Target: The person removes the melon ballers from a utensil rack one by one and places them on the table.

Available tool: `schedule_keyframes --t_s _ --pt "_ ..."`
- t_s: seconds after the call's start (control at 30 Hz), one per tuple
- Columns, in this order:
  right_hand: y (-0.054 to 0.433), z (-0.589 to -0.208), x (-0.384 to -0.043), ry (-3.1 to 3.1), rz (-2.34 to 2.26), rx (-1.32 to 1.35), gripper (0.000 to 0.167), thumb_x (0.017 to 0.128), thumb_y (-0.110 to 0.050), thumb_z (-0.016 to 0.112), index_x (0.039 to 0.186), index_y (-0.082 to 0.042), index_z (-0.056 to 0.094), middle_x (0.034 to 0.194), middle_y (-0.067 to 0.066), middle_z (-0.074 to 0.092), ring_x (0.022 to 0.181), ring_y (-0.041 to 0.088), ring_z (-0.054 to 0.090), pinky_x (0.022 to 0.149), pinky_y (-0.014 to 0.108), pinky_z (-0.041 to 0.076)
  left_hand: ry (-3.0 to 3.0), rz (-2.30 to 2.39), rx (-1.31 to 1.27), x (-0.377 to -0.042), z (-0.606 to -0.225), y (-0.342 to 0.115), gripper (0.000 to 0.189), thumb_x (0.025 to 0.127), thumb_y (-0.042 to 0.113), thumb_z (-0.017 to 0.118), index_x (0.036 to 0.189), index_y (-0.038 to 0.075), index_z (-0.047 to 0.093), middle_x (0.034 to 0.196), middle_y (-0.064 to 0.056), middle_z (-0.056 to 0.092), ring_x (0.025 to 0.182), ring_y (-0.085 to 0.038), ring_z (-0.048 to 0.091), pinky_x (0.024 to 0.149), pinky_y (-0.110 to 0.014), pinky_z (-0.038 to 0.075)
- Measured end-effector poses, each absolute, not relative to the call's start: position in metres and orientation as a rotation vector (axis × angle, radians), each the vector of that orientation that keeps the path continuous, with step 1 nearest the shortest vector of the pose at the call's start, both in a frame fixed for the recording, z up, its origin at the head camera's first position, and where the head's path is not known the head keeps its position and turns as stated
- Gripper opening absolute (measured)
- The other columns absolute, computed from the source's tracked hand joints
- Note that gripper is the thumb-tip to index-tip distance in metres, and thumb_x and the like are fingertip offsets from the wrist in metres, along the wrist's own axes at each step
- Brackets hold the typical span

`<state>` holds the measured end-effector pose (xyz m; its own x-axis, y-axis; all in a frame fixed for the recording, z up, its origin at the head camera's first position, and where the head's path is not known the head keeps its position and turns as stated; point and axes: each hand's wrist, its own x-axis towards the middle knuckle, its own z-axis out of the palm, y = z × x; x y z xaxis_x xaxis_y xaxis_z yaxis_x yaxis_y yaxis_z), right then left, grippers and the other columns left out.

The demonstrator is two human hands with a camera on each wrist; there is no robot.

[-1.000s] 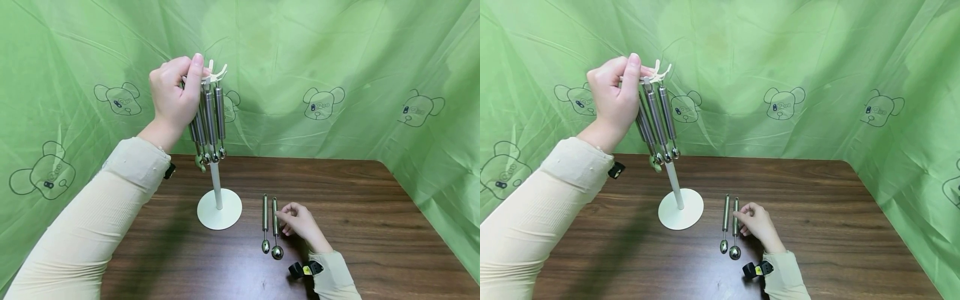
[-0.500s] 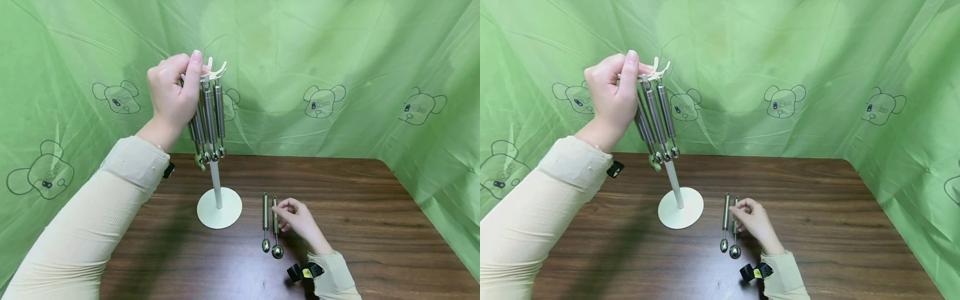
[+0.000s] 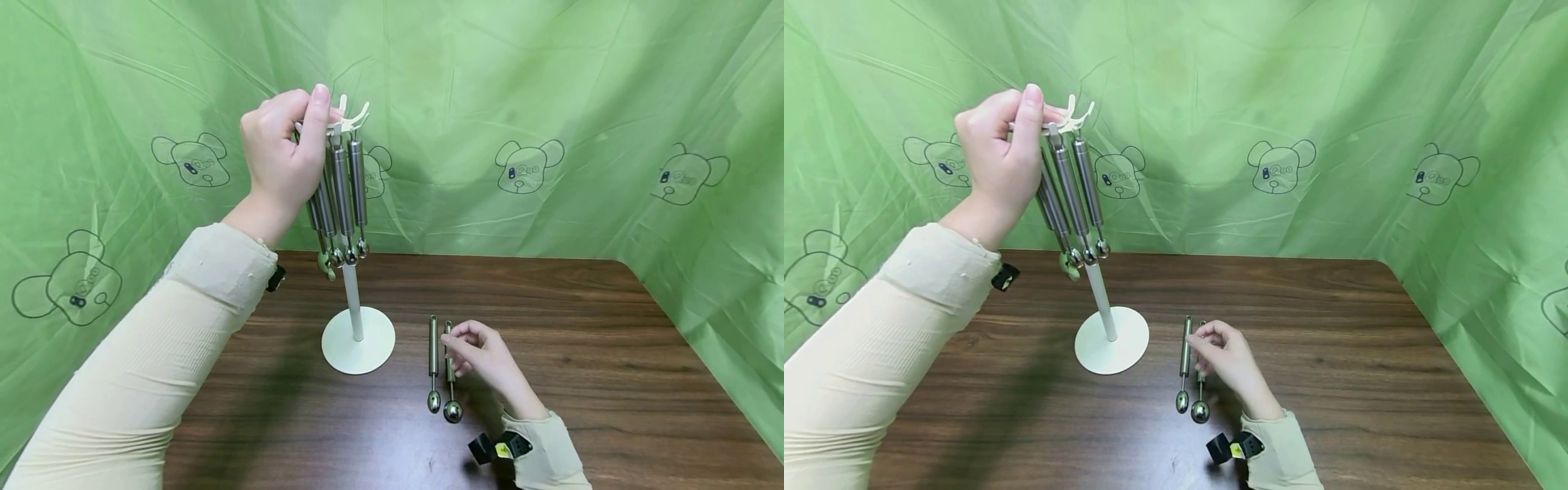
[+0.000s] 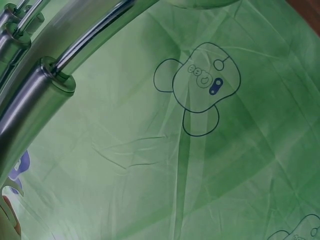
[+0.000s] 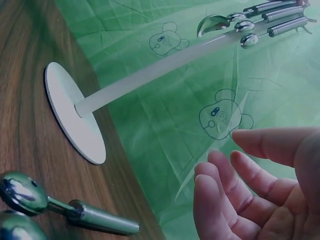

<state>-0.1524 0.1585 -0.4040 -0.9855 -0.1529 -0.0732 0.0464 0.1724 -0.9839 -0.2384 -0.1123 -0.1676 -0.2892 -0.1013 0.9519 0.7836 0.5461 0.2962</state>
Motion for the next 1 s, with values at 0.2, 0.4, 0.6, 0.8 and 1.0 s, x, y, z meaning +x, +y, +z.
schedule_keyframes --t_s 0.2,0.4,0.6,0.8,1.0 --pt "0.156 -0.397 -0.150 2.240 -1.968 -0.150 0.020 0.092 -0.010 0.067 0.099 0.007 0.057 0.074 0.008 0.064 0.056 0.011 0.059 0.053 0.027 0.054 -1.644 -0.960 -0.581 -0.239 -0.167 -0.112 0.037 0.095 0.019 0.056 0.067 -0.001 0.069 0.074 -0.009 0.075 0.067 -0.025 0.067 0.068 -0.021 0.041" --pt "0.153 -0.392 -0.149 2.222 -1.981 -0.208 0.021 0.093 -0.008 0.066 0.100 0.009 0.056 0.074 0.010 0.064 0.056 0.012 0.060 0.053 0.027 0.054 -1.644 -0.961 -0.567 -0.239 -0.168 -0.112 0.037 0.095 0.020 0.056 0.067 0.001 0.070 0.071 -0.009 0.074 0.063 -0.003 0.059 0.067 -0.020 0.040" --pt "0.151 -0.388 -0.149 2.228 -1.986 -0.264 0.023 0.093 -0.009 0.066 0.100 0.010 0.056 0.072 0.004 0.064 0.056 0.012 0.062 0.054 0.027 0.054 -1.647 -0.954 -0.564 -0.239 -0.168 -0.112 0.036 0.095 0.020 0.056 0.068 0.001 0.070 0.071 -0.009 0.074 0.064 -0.018 0.063 0.068 -0.020 0.041" --pt "0.149 -0.382 -0.149 2.220 -1.992 -0.303 0.025 0.094 -0.011 0.066 0.101 0.011 0.056 0.072 0.006 0.065 0.058 0.013 0.062 0.055 0.031 0.056 -1.641 -0.957 -0.574 -0.239 -0.168 -0.111 0.037 0.095 0.020 0.056 0.067 0.000 0.070 0.071 -0.010 0.074 0.063 -0.016 0.062 0.068 -0.020 0.041" --pt "0.145 -0.376 -0.148 2.214 -1.979 -0.321 0.026 0.093 -0.012 0.066 0.101 0.011 0.055 0.074 0.008 0.063 0.060 0.013 0.063 0.057 0.035 0.058 -1.644 -0.962 -0.573 -0.239 -0.168 -0.111 0.037 0.095 0.019 0.056 0.067 -0.001 0.069 0.071 -0.010 0.074 0.065 -0.024 0.064 0.069 -0.021 0.042"
